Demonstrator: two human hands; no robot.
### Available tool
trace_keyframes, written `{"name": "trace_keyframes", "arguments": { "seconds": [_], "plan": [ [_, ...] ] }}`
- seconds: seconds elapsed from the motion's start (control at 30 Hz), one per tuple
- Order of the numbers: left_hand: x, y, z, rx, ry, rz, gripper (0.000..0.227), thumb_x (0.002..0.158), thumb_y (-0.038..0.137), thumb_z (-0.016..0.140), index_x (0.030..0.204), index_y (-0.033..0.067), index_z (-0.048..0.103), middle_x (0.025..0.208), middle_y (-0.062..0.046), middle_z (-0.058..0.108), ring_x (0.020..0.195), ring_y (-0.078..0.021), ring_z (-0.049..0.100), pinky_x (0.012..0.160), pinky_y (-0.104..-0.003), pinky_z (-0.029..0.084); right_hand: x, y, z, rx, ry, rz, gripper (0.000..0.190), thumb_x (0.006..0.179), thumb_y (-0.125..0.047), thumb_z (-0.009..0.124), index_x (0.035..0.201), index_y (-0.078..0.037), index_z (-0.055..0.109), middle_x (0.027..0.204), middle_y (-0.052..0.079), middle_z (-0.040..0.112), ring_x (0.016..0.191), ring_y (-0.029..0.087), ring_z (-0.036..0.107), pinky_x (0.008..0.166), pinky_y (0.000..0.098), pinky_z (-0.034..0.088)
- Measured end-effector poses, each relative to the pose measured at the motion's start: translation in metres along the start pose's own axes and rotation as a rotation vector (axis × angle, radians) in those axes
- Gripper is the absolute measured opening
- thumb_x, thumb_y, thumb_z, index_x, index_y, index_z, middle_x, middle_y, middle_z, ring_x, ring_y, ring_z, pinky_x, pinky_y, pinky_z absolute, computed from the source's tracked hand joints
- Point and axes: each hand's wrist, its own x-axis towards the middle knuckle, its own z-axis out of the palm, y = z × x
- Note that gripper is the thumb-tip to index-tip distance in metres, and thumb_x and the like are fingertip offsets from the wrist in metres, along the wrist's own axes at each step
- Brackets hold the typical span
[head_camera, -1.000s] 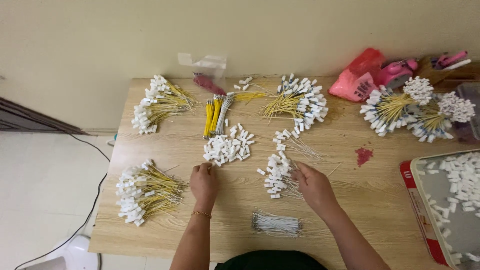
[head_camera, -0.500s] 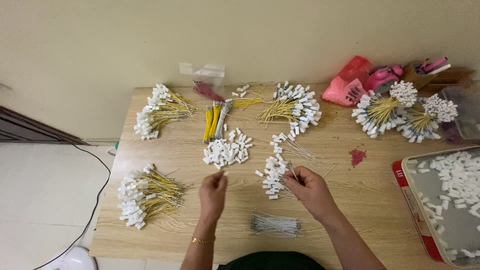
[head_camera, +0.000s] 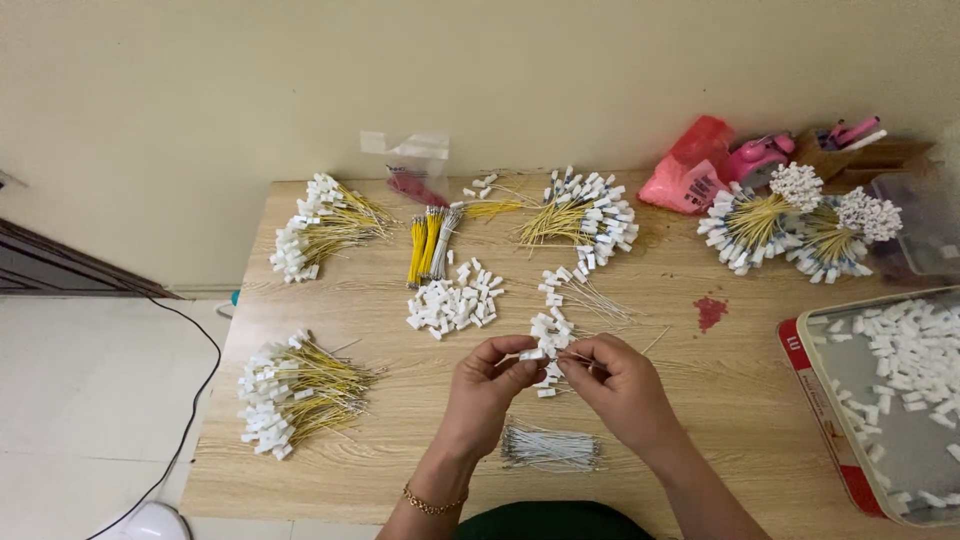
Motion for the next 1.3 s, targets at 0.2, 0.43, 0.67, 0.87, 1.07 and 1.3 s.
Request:
{"name": "trace_keyframes", "arguments": {
  "seconds": [0.2, 0.43, 0.67, 0.87, 1.07, 1.3],
  "plan": [
    [0.000, -0.001, -0.002, 0.016, -0.005, -0.012, 0.024, 0.091, -0.004, 0.068, 0.115, -0.0016, 0.068, 0.103, -0.013, 0.076, 0.093, -0.0198, 0.074, 0.085, -0.033, 0.063, -0.002, -0.022, -0.001, -0.086, 0.011, 0.029, 0.016, 0.085, -0.012, 0.076, 0.099, -0.004, 0.075, 0.086, 0.001, 0.071, 0.064, 0.009, 0.063, 0.057, 0.0246, 0.052],
    [-0.003, 0.003, 0.001, 0.063, -0.029, 0.006, 0.025, 0.091, -0.005, 0.070, 0.117, -0.0025, 0.070, 0.103, -0.013, 0.075, 0.095, -0.0184, 0.073, 0.088, -0.032, 0.062, -0.001, -0.028, -0.001, -0.145, 0.008, -0.079, 0.014, 0.085, -0.012, 0.076, 0.097, -0.006, 0.075, 0.089, 0.001, 0.071, 0.073, 0.010, 0.071, 0.060, 0.0258, 0.056],
    [-0.001, -0.003, -0.001, 0.080, 0.001, 0.016, 0.022, 0.095, 0.001, 0.068, 0.117, -0.0026, 0.071, 0.104, -0.010, 0.075, 0.093, -0.0168, 0.072, 0.087, -0.032, 0.062, 0.000, -0.026, 0.001, -0.228, -0.037, -0.058, 0.013, 0.085, -0.016, 0.077, 0.097, -0.010, 0.078, 0.087, 0.001, 0.072, 0.071, 0.013, 0.070, 0.060, 0.0283, 0.055],
    [0.001, -0.007, -0.002, 0.028, 0.034, -0.019, 0.022, 0.094, 0.000, 0.068, 0.115, -0.0016, 0.071, 0.104, -0.010, 0.075, 0.092, -0.0171, 0.072, 0.085, -0.032, 0.062, 0.000, -0.006, 0.001, -0.097, -0.066, -0.032, 0.016, 0.090, -0.014, 0.072, 0.103, -0.004, 0.070, 0.092, 0.005, 0.071, 0.079, 0.015, 0.071, 0.069, 0.0306, 0.057],
    [0.009, -0.023, -0.004, 0.019, 0.020, -0.031, 0.020, 0.093, -0.001, 0.067, 0.113, -0.0011, 0.070, 0.106, -0.008, 0.075, 0.092, -0.0167, 0.071, 0.085, -0.032, 0.062, 0.000, 0.001, 0.004, -0.192, -0.087, 0.005, 0.015, 0.090, -0.016, 0.070, 0.098, -0.004, 0.066, 0.087, 0.008, 0.070, 0.075, 0.019, 0.070, 0.067, 0.0326, 0.056],
    [0.020, -0.058, -0.020, 0.025, 0.002, -0.069, 0.017, 0.096, -0.001, 0.068, 0.112, -0.0024, 0.071, 0.104, -0.010, 0.074, 0.093, -0.0170, 0.071, 0.088, -0.032, 0.062, 0.002, 0.015, 0.013, -0.275, -0.121, 0.087, 0.017, 0.091, -0.021, 0.069, 0.097, -0.005, 0.065, 0.082, 0.008, 0.070, 0.069, 0.023, 0.071, 0.064, 0.0369, 0.055]
  ]
}}
